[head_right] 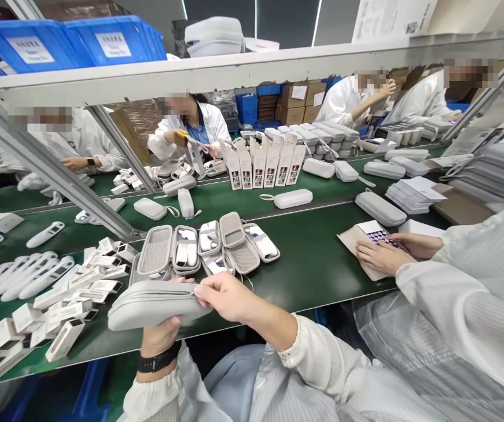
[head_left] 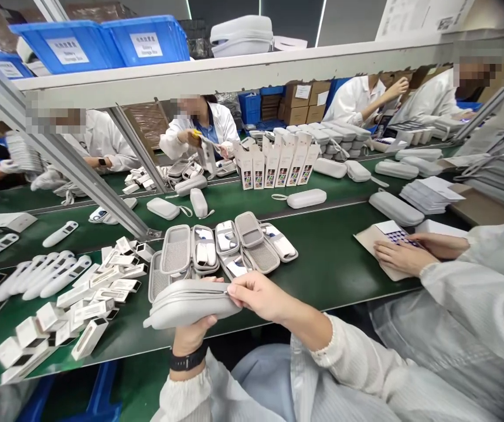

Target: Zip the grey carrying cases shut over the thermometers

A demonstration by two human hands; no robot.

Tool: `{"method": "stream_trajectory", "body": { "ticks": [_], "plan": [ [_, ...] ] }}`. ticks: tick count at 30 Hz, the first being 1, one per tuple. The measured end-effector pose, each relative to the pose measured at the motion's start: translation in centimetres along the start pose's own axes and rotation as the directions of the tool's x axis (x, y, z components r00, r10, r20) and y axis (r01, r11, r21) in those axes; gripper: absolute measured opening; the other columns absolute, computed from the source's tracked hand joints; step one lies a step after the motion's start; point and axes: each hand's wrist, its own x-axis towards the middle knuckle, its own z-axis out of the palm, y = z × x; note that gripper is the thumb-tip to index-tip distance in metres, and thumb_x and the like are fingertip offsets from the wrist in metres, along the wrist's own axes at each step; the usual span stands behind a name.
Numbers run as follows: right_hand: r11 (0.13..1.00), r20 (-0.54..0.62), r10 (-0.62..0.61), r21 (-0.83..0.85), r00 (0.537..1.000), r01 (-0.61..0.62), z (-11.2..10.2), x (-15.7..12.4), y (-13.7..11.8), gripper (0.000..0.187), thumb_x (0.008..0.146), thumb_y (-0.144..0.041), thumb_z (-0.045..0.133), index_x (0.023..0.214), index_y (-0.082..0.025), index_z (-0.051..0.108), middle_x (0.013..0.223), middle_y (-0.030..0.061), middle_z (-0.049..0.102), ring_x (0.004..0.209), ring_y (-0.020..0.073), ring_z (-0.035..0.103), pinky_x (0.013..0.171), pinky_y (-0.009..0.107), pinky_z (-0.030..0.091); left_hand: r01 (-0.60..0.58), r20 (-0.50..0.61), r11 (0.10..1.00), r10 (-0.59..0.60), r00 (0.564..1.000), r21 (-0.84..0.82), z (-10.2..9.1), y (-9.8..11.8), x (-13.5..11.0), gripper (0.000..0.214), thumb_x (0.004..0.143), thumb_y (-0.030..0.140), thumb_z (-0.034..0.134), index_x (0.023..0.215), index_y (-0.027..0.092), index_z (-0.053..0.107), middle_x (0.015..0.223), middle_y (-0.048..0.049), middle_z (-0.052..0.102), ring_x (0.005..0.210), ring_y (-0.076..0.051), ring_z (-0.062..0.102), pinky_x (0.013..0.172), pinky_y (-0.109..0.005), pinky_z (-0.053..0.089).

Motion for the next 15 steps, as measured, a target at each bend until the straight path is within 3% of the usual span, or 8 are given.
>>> {"method": "stream_trajectory", "body": {
  "ticks": [3, 5, 9, 12, 15],
  "plan": [
    [0.997, 0.05, 0.051, -0.058, 0.997, -0.048, -0.9, 0.1, -1.1, 0.043, 0.097, -0.042, 0.049, 0.064, -0.016, 0.059, 0.05, -0.0044, 0.041, 0.048, 0.0091, 0.034, 0.049, 0.024, 0.027, 0.042, -0.018, 0.998, -0.043, 0.999, -0.045, 0.1, -0.8, -0.5, 0.067, 0.051, 0.045, 0.094, 0.111, 0.023, 0.073, 0.112, -0.011, 0.074, 0.11, -0.04, 0.067, 0.094, -0.051, 0.056],
    [0.983, 0.093, 0.064, -0.175, 0.994, -0.047, -2.0, 0.6, -2.5, 0.042, 0.098, -0.039, 0.045, 0.066, -0.016, 0.06, 0.051, -0.0045, 0.041, 0.047, 0.0095, 0.034, 0.049, 0.024, 0.027, 0.019, -0.116, 0.994, -0.032, 0.993, -0.111, 0.2, -1.0, -0.6, 0.07, 0.053, 0.056, 0.09, 0.113, 0.024, 0.072, 0.111, -0.0087, 0.074, 0.106, -0.036, 0.069, 0.092, -0.049, 0.057],
    [0.902, 0.129, -0.002, -0.429, 0.992, 0.058, -3.2, 1.7, -5.2, 0.034, 0.097, -0.038, 0.049, 0.071, -0.017, 0.057, 0.06, -0.0034, 0.049, 0.053, 0.0093, 0.04, 0.052, 0.023, 0.029, -0.038, -0.25, 0.984, -0.006, 0.968, -0.171, 0.6, -0.9, -0.7, 0.069, 0.054, 0.061, 0.087, 0.113, 0.028, 0.073, 0.113, -0.0041, 0.075, 0.097, -0.028, 0.071, 0.088, -0.042, 0.058],
    [0.783, 0.215, -0.05, -0.598, 0.975, 0.172, -2.3, 2.1, -6.0, 0.029, 0.093, -0.046, 0.06, 0.086, -0.018, 0.058, 0.063, -0.0041, 0.053, 0.055, 0.0104, 0.045, 0.054, 0.023, 0.03, -0.018, -0.236, 0.988, -0.018, 0.972, -0.151, 0.6, -0.8, -0.9, 0.07, 0.051, 0.061, 0.089, 0.108, 0.024, 0.075, 0.105, -0.0063, 0.076, 0.091, -0.028, 0.072, 0.086, -0.04, 0.059],
    [0.59, 0.313, -0.105, -0.744, 0.944, 0.313, -1.1, 2.3, -5.8, 0.028, 0.095, -0.047, 0.059, 0.095, -0.019, 0.058, 0.065, -0.0028, 0.055, 0.053, 0.0111, 0.042, 0.053, 0.025, 0.025, 0.018, -0.22, 0.995, -0.04, 0.975, -0.1, 0.1, -0.5, -1.1, 0.077, 0.044, 0.052, 0.094, 0.113, 0.024, 0.072, 0.109, -0.0091, 0.075, 0.099, -0.033, 0.071, 0.089, -0.044, 0.059]
  ]
}}
